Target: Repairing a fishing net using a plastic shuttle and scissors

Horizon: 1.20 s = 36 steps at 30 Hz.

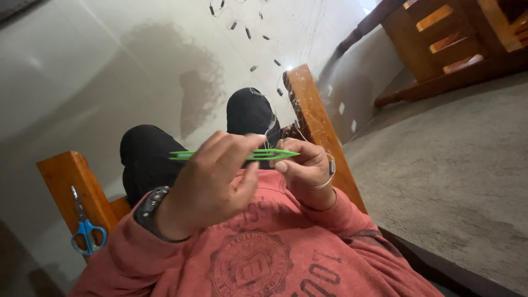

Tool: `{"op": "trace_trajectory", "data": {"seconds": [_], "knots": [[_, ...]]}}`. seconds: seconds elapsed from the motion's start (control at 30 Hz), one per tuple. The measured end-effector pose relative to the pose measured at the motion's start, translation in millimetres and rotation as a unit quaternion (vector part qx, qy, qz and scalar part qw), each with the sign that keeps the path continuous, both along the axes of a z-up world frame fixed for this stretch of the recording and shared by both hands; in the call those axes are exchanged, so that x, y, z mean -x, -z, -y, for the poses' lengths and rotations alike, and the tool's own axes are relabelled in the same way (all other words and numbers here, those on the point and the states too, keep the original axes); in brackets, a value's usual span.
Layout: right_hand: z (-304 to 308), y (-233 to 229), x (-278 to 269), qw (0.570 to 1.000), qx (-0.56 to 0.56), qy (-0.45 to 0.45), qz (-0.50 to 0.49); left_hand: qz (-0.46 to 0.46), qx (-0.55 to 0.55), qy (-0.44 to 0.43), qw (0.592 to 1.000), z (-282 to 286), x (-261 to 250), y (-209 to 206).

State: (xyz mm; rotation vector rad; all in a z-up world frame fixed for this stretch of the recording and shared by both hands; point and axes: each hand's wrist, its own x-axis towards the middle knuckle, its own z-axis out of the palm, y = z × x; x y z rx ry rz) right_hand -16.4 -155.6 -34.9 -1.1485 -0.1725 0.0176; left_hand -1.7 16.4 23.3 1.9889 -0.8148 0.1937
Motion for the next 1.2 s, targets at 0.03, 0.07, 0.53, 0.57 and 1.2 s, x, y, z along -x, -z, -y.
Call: {"op": "trace_trajectory", "data": {"seconds": [0.03, 0.07, 0.53, 0.57, 1.2], "knots": [[0.3, 0.4, 1.4, 1.0, 0.001, 0.0, 0.0, 0.0, 0.001, 0.0, 1.0, 4.8, -0.3, 0.6], [0.5, 0.3, 1.3, 0.999, 0.046, 0.009, -0.009, 0.022, 0.035, -0.002, 0.999, 9.3, -1.0, 0.8], [-7.9, 9.7, -29.3, 0.978, 0.164, -0.018, 0.126, 0.285, 0.05, -0.039, 0.956, 1.6, 48.2, -21.6], [-11.1, 8.1, -29.7, 0.994, 0.078, -0.006, 0.08, 0.258, 0.118, 0.004, 0.959, -5.0, 52.6, -24.7], [1.1, -0.8, -24.1, 0.98, -0.147, -0.116, 0.066, -0.349, 0.363, -0.049, 0.862, 9.8, 29.0, -8.1]]}}
